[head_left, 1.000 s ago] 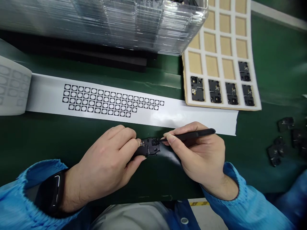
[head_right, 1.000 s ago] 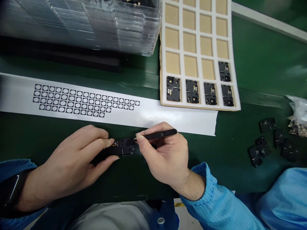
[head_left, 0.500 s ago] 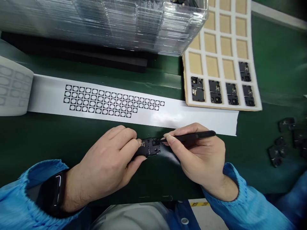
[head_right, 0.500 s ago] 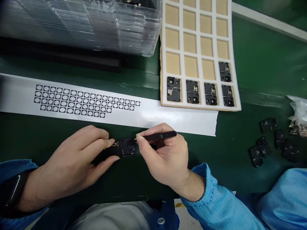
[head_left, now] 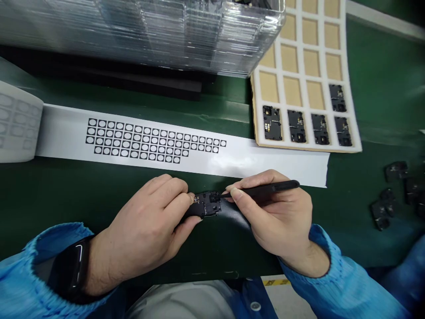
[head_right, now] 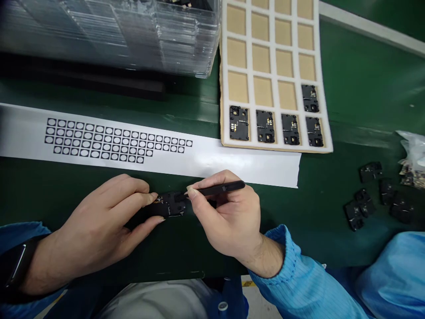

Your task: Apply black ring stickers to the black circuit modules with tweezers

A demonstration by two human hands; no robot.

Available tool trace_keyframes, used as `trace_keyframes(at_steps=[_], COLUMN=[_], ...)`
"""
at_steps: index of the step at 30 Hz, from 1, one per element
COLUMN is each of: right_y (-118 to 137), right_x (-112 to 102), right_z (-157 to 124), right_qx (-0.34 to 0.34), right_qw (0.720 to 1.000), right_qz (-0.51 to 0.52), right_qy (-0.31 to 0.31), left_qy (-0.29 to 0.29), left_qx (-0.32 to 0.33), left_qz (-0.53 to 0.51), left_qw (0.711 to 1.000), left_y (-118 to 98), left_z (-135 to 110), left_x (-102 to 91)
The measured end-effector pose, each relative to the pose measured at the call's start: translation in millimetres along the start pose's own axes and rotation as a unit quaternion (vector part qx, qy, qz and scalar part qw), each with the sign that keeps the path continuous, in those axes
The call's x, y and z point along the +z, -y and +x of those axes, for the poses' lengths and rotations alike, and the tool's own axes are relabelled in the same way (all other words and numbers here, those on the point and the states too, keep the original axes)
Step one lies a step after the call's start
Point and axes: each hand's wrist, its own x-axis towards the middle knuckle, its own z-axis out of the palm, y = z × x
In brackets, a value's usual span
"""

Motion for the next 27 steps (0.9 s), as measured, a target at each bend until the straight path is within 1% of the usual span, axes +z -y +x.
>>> trace_keyframes(at_steps=[11, 18, 27], right_y=[-1.5, 3.1, 1.0], right_x=[0.0, 0.6, -1.2], right_z=[-0.6, 1.4, 0.6], right_qx=[0.004, 0.01, 0.018], right_qw=[1.0, 1.0, 1.0], right_qz=[-0.014, -0.014, -0.024], right_qy=[-0.01, -0.007, 0.004], left_qy=[0.0, 0.003, 0.004], left_qx=[-0.007, -0.012, -0.011], left_qz=[0.002, 0.002, 0.007], left_qw=[1.0, 1.0, 1.0], left_y=[-2.1, -5.3, -3.7], left_z=[0.1, -1.0, -1.0], left_x=[0.8, -0.8, -0.1])
